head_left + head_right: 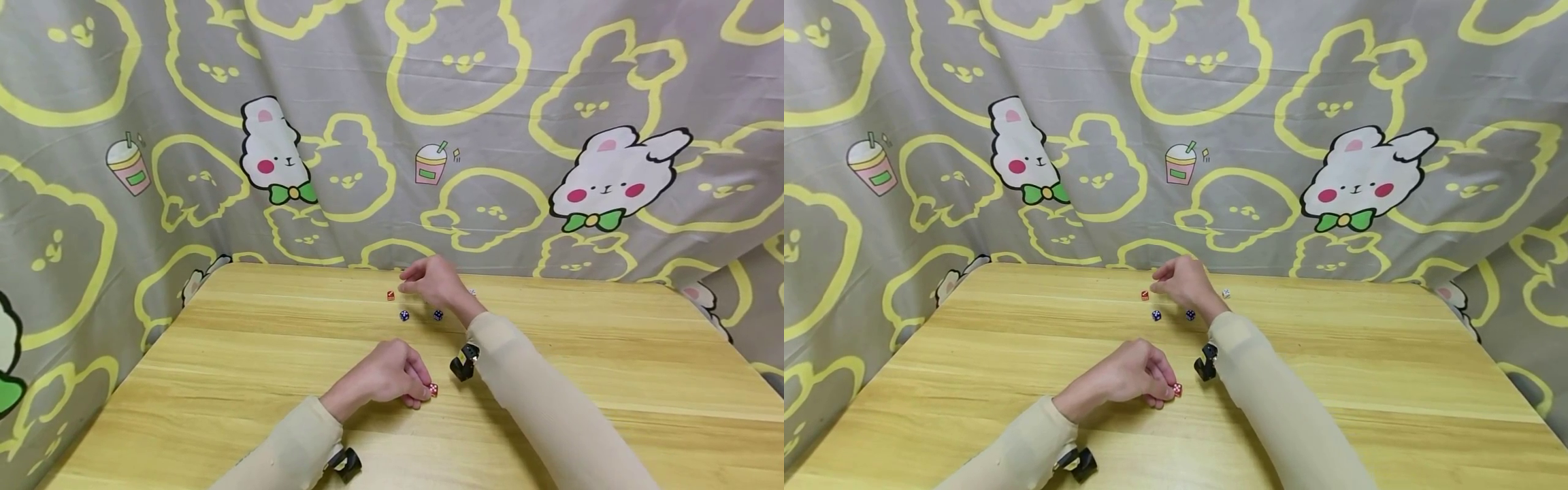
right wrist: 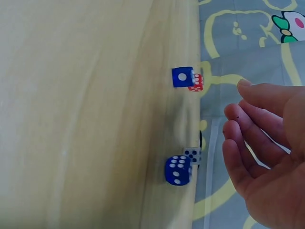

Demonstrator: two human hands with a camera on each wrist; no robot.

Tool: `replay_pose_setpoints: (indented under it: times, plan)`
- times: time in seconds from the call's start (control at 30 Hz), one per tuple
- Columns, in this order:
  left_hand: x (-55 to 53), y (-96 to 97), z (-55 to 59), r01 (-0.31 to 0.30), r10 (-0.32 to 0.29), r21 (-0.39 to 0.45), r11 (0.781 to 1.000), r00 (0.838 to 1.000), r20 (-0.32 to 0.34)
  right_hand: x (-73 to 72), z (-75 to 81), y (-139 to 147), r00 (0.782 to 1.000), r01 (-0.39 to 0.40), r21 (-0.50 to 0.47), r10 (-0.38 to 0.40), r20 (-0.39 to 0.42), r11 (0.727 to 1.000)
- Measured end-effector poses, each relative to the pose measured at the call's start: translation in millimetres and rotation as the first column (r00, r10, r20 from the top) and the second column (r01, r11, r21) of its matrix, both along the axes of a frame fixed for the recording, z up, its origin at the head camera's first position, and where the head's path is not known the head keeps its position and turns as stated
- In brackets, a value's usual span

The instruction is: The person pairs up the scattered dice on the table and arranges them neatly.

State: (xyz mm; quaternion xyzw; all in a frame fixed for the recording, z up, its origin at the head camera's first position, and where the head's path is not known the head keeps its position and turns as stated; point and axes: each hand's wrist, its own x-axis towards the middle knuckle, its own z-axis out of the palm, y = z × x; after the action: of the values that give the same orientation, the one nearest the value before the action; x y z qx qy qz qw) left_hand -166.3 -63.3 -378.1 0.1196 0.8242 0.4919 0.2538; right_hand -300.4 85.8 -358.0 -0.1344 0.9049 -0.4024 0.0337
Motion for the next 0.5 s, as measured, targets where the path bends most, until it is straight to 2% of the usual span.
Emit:
replay_pose_setpoints:
  times: [0.2,0.5]
  plan:
    - [-0.5,-0.7,0.5,0.008,-0.008,-0.004,1.0,1.0,-0.018,-5.0,-4.8,-6.1,1.0,-0.026,0.045,0.026,-0.007,0.999]
    - [-0.3,-0.2,1.0,0.007,-0.007,0.0,1.0,1.0,0.003,-11.6,-13.4,-13.1,0.998,-0.069,0.114,0.069,0.001,0.991]
